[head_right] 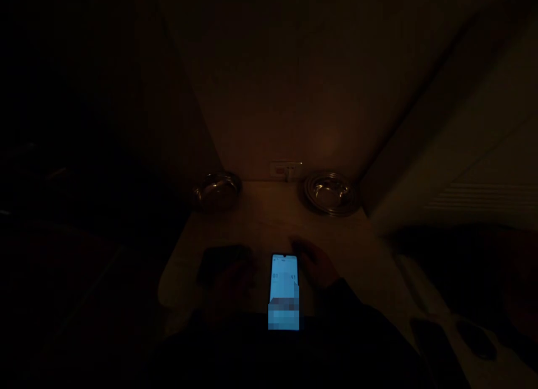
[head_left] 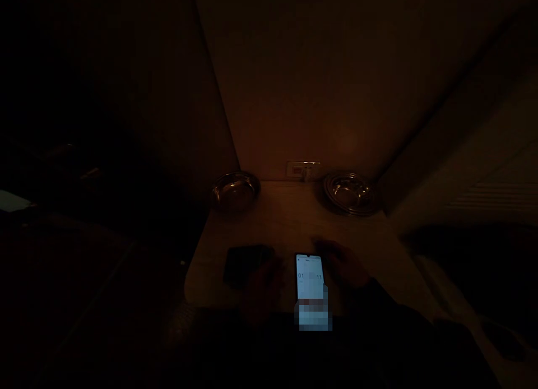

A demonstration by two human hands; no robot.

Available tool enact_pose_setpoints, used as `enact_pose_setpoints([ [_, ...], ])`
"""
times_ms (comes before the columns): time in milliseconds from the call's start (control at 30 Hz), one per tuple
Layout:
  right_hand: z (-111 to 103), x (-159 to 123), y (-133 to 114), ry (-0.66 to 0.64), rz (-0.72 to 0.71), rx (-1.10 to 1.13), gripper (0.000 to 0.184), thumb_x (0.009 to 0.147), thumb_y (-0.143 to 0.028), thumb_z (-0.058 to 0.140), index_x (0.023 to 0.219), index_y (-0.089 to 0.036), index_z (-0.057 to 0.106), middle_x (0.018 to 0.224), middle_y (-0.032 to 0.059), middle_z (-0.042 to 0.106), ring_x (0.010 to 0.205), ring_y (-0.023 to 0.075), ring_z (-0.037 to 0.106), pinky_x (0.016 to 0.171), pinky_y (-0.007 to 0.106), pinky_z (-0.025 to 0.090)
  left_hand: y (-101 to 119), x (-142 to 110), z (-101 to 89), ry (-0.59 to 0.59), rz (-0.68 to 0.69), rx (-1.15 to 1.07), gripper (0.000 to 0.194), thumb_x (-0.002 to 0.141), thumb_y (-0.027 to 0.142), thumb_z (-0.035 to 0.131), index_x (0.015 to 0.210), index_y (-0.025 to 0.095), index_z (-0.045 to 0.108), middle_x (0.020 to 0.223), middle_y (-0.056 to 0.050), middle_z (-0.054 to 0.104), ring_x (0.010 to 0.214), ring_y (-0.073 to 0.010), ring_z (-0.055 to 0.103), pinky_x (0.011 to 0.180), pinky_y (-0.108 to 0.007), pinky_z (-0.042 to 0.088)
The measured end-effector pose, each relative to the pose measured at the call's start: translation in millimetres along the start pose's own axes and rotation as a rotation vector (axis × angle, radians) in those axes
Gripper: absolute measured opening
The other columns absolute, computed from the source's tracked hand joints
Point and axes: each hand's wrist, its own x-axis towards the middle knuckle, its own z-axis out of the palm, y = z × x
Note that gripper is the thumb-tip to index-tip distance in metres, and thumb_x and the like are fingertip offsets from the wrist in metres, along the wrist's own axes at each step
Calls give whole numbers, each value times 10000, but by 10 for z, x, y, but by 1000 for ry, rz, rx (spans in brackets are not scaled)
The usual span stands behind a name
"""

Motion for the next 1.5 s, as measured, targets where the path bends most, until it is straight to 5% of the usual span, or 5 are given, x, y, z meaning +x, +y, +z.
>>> enact_pose_setpoints([
  [167,38,52,-59,-14,-11,-26,335,804,-265,511,1079,-221,698,1125,76,708,1077,244,638,998,460,460,86,129,-519,435,202,406,363,878,333,451,1096,133,663,1116,-134,683,1047,-266,626,938,-377,461],
  [300,104,135,-136,-60,-39,-53,356,796,-257,504,1097,-211,689,1129,83,705,1055,249,651,968,456,487,-92,244,-811,577,113,664,456,884,381,455,1235,121,584,1197,-175,624,1095,-297,599,933,-402,453],
  [633,335,356,-398,-266,-129,-160,370,825,-242,492,1145,-215,676,1191,76,681,1098,241,634,984,425,483,-300,324,-869,377,-83,565,437,869,457,465,1070,115,649,1145,-185,667,1055,-312,633,887,-396,471],
  [1000,620,472,-589,-407,-181,-195,374,887,-316,488,1207,-178,623,1242,128,643,1138,268,601,999,479,451,-268,278,-851,342,127,-31,324,648,448,630,829,180,610,888,-103,727,879,-273,672,808,-402,512],
  [1500,699,531,-709,-478,-83,131,426,887,-467,489,1155,-163,623,1127,103,688,998,243,653,884,428,521,-183,242,-742,131,85,-198,525,719,543,608,1031,121,634,1116,-165,695,1058,-291,640,907,-396,487],
])
